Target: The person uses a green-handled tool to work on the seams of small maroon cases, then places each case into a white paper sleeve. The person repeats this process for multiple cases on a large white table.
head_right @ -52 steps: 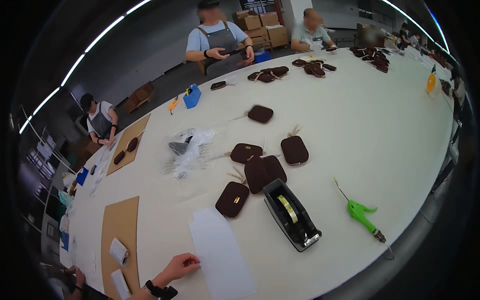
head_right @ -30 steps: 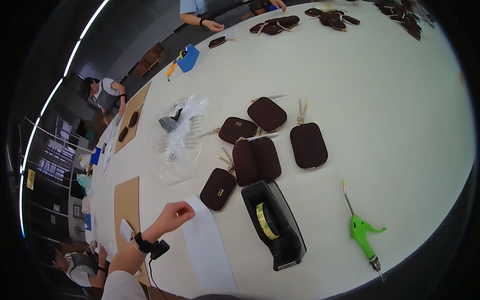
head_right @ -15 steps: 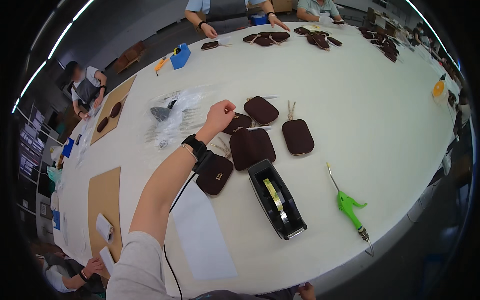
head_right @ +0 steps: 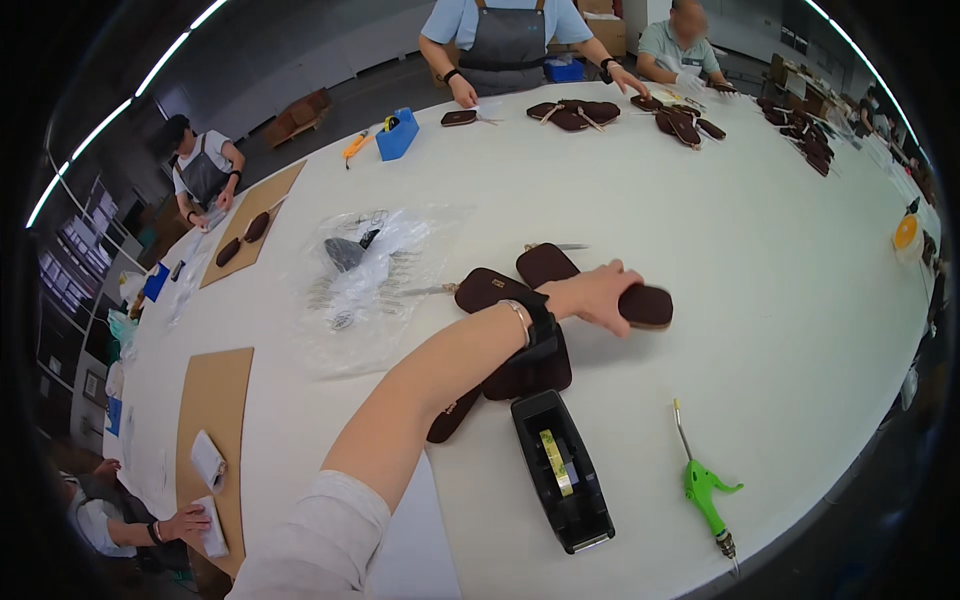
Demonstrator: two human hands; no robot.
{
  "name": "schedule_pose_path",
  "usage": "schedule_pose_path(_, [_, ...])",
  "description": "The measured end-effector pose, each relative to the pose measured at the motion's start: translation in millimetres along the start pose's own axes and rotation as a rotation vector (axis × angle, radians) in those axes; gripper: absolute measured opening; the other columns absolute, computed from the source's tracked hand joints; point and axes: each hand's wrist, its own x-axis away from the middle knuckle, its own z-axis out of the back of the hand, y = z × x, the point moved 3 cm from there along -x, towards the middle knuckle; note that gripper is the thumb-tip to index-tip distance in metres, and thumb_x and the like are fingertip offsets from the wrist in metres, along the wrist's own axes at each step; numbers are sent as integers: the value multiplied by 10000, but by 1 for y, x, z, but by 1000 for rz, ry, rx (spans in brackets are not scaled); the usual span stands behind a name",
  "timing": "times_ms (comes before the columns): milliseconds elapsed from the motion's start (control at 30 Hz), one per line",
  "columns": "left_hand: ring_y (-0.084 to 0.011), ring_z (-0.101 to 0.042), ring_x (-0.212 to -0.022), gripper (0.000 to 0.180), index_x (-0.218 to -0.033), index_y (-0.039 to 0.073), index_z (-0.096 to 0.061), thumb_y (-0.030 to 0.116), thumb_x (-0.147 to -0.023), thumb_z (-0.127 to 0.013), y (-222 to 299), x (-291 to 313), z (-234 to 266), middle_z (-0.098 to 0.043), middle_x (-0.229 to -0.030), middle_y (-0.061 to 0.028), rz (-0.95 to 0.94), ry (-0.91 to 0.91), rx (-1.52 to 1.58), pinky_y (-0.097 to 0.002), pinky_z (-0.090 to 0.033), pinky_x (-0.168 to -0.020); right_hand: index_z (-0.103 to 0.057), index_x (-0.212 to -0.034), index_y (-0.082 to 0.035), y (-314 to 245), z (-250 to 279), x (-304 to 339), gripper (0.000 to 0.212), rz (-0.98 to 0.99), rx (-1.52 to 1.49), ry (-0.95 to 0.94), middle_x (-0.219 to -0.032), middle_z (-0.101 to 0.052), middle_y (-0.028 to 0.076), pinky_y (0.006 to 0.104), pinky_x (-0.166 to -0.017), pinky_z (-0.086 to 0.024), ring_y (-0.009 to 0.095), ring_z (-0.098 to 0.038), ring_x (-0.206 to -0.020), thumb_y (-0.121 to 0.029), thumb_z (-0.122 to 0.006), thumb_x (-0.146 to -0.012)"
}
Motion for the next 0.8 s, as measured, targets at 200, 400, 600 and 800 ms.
schedule_pose_path(200, [-351,-501,-1206,1062,-1414,-92,-275,524,-701,-765,-152,37,156,-333,-1409,-325,398,954,498,-380,-534,-831,-556,-1164,-6,38,25,-12,381,-88,90,-190,-968,-651,131,314,-628,-491,171,-605,-786,-299,-619,-929])
schedule_pose_path(400, [-110,-611,-707,327,-905,20,-676,313,-772,-733,-118,157,118,-652,-778,-41,399,120,313,-258,-495,-622,-555,-1167,-6,-9,11,-28,385,-171,62,-121,-964,-653,133,315,-627,-494,174,-609,-787,-298,-623,-926])
schedule_pose_path(600, [-362,-571,-1083,959,-1343,13,-362,498,-654,-820,-72,249,-15,-587,-1109,-261,472,48,-8,-383,-440,-925,-554,-1171,-6,-38,3,-48,389,-159,49,-110,-959,-655,134,316,-626,-497,176,-612,-787,-297,-627,-923])
schedule_pose_path(800, [-240,-595,-1026,807,-1307,37,-460,354,-671,-842,-98,245,19,-598,-1117,-161,636,78,699,-343,-473,-883,-553,-1174,-6,-44,-1,-55,393,-139,21,-86,-955,-657,136,316,-625,-500,179,-616,-788,-296,-631,-920])
